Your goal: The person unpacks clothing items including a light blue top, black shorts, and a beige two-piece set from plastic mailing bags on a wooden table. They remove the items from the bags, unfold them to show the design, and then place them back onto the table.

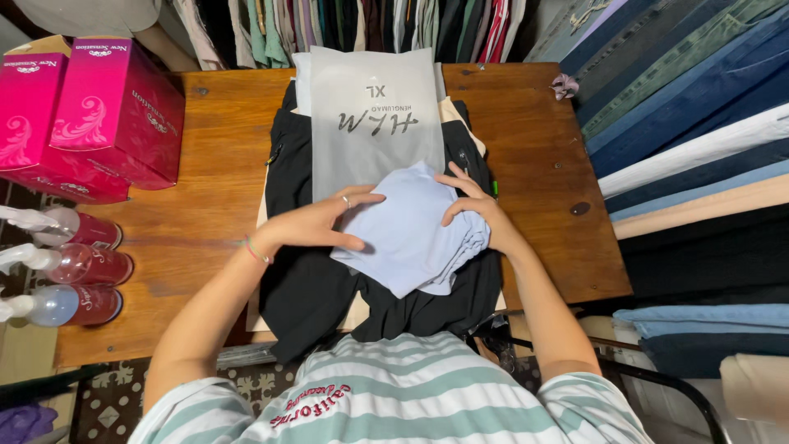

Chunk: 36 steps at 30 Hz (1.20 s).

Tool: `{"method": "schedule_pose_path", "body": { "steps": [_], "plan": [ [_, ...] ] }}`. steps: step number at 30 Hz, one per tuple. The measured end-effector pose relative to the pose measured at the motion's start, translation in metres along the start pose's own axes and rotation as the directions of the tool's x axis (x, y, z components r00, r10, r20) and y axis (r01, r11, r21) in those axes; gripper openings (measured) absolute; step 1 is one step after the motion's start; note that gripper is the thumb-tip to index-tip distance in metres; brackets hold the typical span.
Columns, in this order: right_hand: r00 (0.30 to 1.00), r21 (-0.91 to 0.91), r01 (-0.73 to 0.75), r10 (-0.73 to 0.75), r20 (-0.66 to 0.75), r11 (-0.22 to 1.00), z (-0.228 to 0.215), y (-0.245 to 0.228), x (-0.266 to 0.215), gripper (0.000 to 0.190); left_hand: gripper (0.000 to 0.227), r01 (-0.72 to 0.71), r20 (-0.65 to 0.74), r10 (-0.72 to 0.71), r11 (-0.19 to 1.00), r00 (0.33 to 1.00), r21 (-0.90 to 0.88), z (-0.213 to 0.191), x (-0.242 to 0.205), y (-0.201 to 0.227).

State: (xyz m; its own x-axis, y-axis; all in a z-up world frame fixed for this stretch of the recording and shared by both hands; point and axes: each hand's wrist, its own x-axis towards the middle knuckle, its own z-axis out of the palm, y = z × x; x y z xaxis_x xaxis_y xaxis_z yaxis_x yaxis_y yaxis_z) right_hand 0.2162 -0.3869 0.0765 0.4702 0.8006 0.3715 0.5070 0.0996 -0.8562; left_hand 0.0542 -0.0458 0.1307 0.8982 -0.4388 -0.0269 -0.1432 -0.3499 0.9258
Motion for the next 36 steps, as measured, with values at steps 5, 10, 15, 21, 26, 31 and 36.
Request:
{"method": "schedule_pose_path", "body": {
  "steps": [5, 10, 15, 21, 26, 31, 36],
  "plan": [
    [0.980, -0.124, -0.164, 0.148, -0.131, 0.979, -0.018, -0.017, -0.014, 0.024, 0.089, 0.329, -0.244, -0.285, 0.930, 0.927, 0.162, 0.034, -0.001, -0.044],
    [0.889, -0.112, -0.400, 0.356, -0.287, 0.910, -0.004, -0.031, -0.020, 0.024, 0.083, 0.341, -0.324, -0.256, 0.909, 0.911, 0.239, 0.036, 0.042, -0.063],
    [0.907, -0.435, -0.417, 0.336, -0.253, 0.798, 0.015, -0.047, -0.024, 0.029, 0.017, 0.040, -0.359, 0.121, 0.912, 0.925, 0.408, 0.045, 0.062, -0.072],
    [0.899, -0.372, -0.427, 0.343, -0.271, 0.825, 0.020, -0.055, -0.036, 0.032, 0.054, 0.286, -0.309, -0.216, 0.936, 0.926, 0.203, 0.022, 0.056, -0.008],
    [0.911, -0.441, -0.400, 0.297, -0.286, 0.804, 0.038, -0.041, -0.048, 0.035, 0.055, 0.317, -0.085, -0.364, 0.888, 0.928, -0.333, 0.032, 0.053, -0.021],
    [0.923, -0.483, -0.354, 0.216, -0.318, 0.801, 0.043, -0.040, -0.053, 0.036, 0.057, 0.351, 0.105, -0.415, 0.579, 0.904, -0.736, 0.048, 0.074, -0.014],
    [0.752, -0.001, -0.268, 0.209, -0.626, 0.963, 0.039, -0.031, -0.054, 0.042, 0.051, 0.161, 0.045, -0.354, 0.305, 0.934, -0.939, 0.018, 0.105, 0.000]
  ]
}}
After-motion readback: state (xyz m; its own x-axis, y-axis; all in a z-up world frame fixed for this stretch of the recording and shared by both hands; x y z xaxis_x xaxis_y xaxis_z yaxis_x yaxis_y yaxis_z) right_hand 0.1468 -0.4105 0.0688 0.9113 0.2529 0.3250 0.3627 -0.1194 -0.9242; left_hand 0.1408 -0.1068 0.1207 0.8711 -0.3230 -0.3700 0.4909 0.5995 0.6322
